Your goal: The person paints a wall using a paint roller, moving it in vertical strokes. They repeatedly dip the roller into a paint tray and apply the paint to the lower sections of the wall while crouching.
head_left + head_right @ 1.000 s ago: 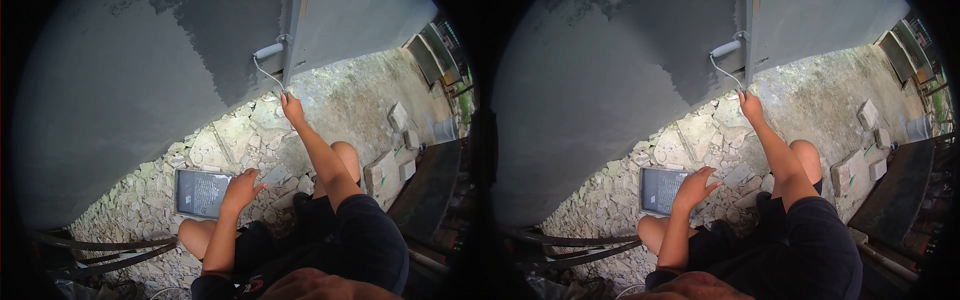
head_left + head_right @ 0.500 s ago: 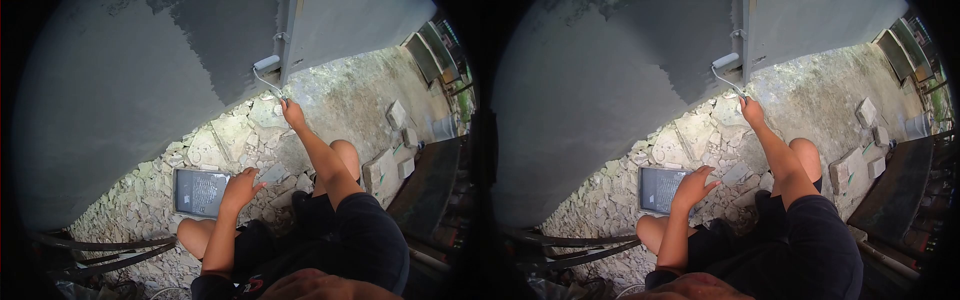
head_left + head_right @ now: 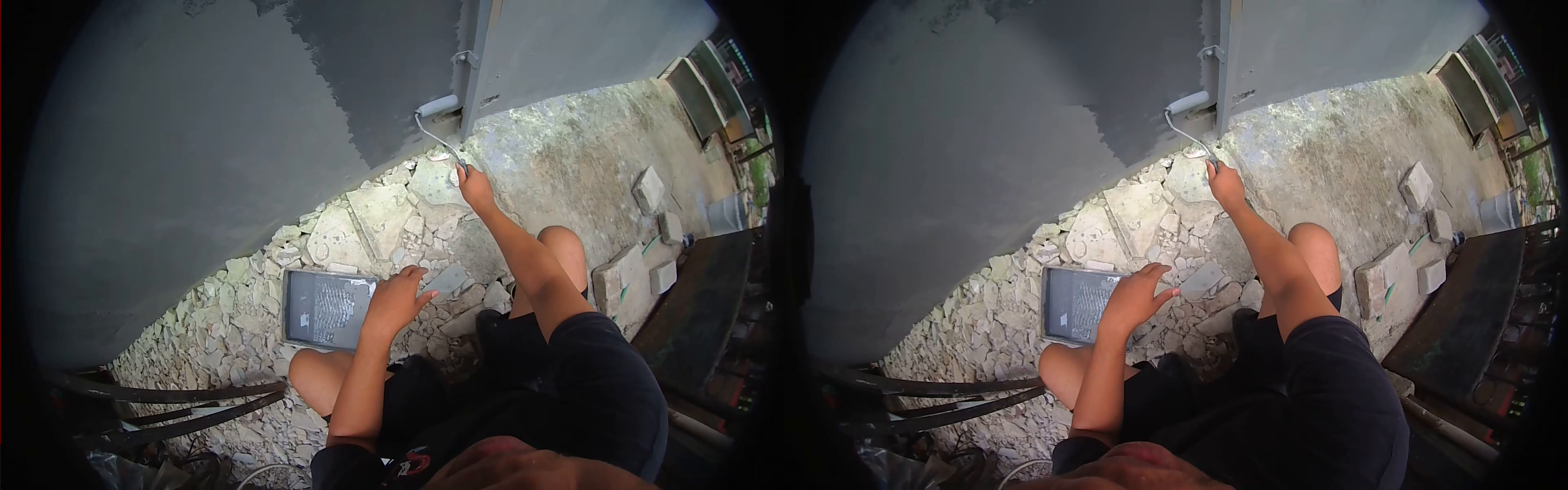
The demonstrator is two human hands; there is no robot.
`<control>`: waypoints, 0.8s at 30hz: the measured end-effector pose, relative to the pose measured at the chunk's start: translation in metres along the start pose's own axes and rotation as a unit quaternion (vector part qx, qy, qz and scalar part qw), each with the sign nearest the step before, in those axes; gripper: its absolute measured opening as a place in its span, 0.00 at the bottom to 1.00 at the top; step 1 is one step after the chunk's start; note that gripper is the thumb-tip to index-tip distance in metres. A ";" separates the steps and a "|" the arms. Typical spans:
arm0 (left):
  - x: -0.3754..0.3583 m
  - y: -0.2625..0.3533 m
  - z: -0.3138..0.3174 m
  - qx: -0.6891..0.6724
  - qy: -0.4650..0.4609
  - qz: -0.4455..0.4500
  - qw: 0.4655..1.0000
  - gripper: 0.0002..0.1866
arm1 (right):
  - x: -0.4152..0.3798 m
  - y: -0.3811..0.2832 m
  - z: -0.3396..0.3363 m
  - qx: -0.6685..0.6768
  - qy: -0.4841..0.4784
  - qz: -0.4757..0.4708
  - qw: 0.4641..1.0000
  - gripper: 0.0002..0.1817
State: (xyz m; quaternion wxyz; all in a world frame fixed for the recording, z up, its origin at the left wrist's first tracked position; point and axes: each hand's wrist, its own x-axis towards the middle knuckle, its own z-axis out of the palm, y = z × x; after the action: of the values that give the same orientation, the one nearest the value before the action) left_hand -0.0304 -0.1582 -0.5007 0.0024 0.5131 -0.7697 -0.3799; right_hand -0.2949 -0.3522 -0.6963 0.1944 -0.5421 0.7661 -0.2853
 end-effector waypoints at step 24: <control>0.000 -0.001 0.005 0.026 0.045 0.037 0.998 0.28 | 0.002 -0.017 0.008 0.023 0.009 -0.003 1.000 0.28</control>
State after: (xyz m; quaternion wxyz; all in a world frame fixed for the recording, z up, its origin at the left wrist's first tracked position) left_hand -0.0311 -0.1553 -0.5051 0.0379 0.5005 -0.7968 -0.3364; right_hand -0.2786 -0.3601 -0.6915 0.1994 -0.5370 0.7594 -0.3085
